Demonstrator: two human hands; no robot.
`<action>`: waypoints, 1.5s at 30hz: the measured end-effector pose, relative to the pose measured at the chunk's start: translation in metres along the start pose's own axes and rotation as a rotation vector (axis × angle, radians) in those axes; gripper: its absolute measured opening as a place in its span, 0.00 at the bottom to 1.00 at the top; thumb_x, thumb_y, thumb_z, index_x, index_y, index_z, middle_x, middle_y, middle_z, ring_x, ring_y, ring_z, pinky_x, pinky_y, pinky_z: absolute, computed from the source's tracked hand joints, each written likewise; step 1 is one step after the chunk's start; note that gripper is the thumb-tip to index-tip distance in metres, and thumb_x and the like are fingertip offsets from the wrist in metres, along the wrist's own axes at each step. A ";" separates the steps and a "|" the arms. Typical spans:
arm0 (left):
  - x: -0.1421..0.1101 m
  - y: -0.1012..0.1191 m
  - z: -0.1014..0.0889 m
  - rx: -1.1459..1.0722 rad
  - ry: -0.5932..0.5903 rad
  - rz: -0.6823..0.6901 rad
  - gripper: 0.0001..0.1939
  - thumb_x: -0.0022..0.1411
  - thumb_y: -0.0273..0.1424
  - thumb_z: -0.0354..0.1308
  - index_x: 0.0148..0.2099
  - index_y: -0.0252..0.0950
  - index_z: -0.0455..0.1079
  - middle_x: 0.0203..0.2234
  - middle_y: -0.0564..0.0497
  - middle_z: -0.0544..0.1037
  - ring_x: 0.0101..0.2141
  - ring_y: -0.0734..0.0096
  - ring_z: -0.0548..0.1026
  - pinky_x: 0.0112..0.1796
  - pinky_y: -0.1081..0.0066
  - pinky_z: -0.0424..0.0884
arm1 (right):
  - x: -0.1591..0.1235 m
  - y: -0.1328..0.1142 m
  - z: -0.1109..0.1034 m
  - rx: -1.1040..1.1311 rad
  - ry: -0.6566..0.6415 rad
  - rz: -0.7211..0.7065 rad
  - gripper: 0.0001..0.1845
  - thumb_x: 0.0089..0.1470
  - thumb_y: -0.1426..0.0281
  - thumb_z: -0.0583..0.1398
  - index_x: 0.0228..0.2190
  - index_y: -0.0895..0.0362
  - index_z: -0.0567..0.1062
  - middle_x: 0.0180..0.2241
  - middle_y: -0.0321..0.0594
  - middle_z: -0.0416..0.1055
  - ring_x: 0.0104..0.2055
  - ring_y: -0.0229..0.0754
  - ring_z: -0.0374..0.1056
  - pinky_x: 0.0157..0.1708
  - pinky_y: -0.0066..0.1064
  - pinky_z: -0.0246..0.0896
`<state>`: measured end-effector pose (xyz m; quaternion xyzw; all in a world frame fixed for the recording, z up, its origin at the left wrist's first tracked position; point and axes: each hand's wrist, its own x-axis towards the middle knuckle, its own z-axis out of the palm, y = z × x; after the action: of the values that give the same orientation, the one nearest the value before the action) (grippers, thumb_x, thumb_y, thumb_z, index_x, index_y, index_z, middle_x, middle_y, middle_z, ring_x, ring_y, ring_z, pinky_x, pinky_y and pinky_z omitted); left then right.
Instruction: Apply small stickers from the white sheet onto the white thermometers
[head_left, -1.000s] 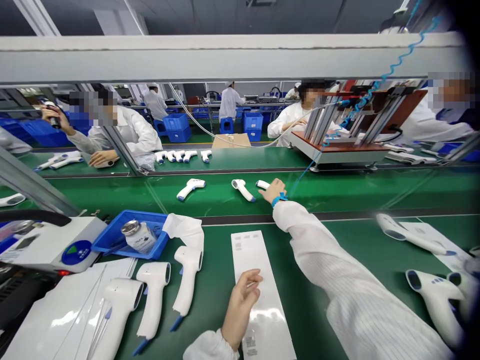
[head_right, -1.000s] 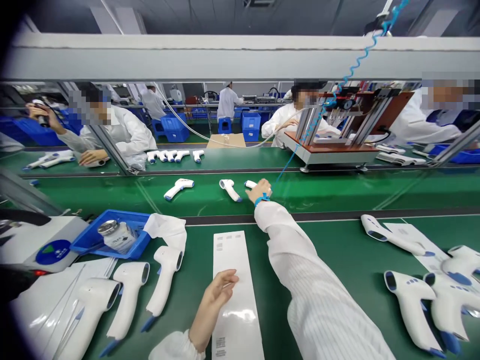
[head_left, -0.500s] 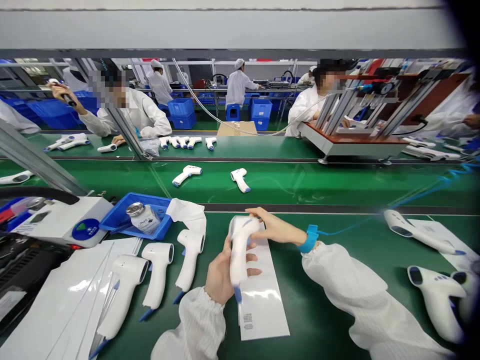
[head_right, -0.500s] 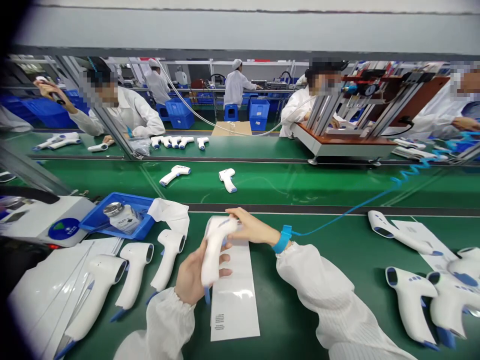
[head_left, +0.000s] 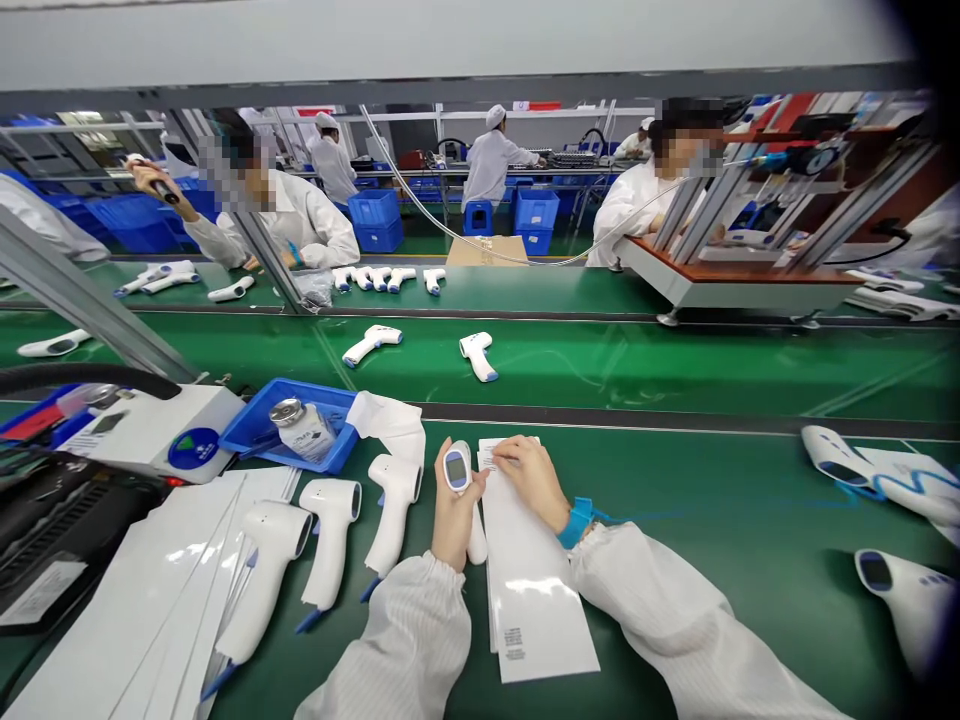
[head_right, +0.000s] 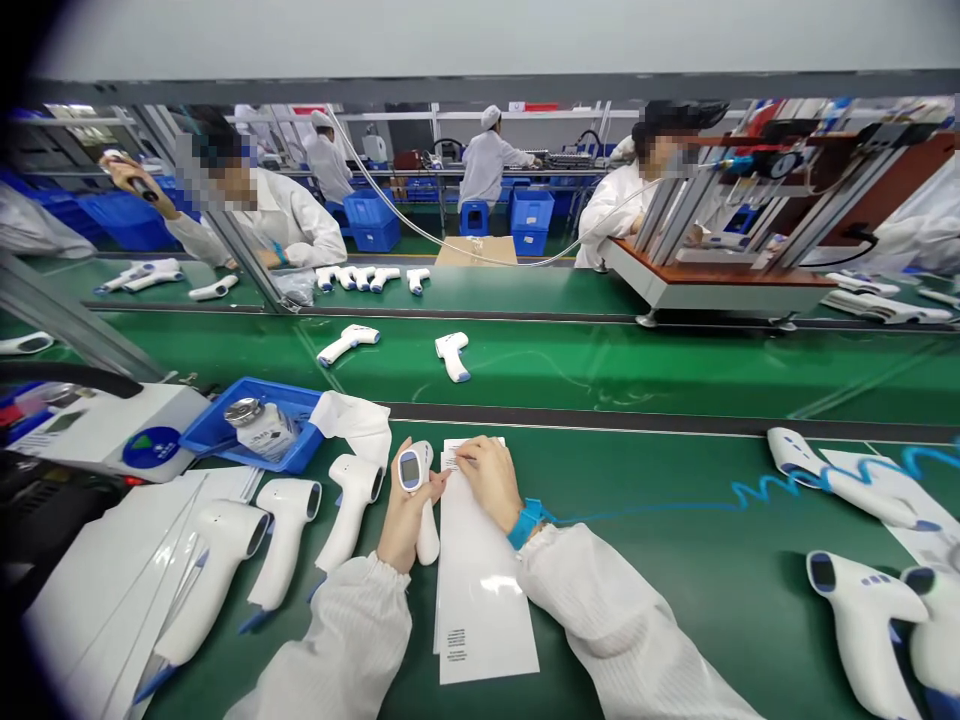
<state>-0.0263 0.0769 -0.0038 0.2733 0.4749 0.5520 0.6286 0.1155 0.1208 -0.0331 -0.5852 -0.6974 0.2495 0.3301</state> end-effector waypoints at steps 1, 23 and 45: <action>0.000 0.000 0.001 -0.002 -0.001 -0.003 0.44 0.52 0.26 0.63 0.67 0.46 0.48 0.29 0.57 0.71 0.40 0.67 0.77 0.54 0.60 0.64 | 0.002 -0.001 0.001 0.001 -0.001 0.004 0.08 0.57 0.71 0.59 0.32 0.53 0.80 0.39 0.43 0.77 0.43 0.48 0.68 0.45 0.43 0.57; -0.002 0.006 0.005 0.086 -0.022 0.009 0.40 0.52 0.25 0.62 0.65 0.45 0.52 0.50 0.48 0.69 0.46 0.64 0.72 0.46 0.68 0.69 | -0.003 -0.020 -0.021 0.630 -0.061 0.112 0.14 0.50 0.57 0.58 0.26 0.54 0.65 0.32 0.39 0.68 0.31 0.43 0.73 0.32 0.37 0.72; -0.066 -0.029 0.018 0.194 -0.338 -0.102 0.39 0.60 0.26 0.53 0.69 0.54 0.45 0.66 0.46 0.52 0.21 0.83 0.67 0.15 0.78 0.63 | -0.065 -0.051 -0.077 0.342 -0.148 0.138 0.04 0.50 0.69 0.60 0.24 0.52 0.72 0.43 0.41 0.74 0.47 0.49 0.70 0.50 0.43 0.62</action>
<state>0.0061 0.0105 -0.0026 0.3971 0.4267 0.4172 0.6972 0.1468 0.0442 0.0442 -0.5470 -0.6255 0.4286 0.3546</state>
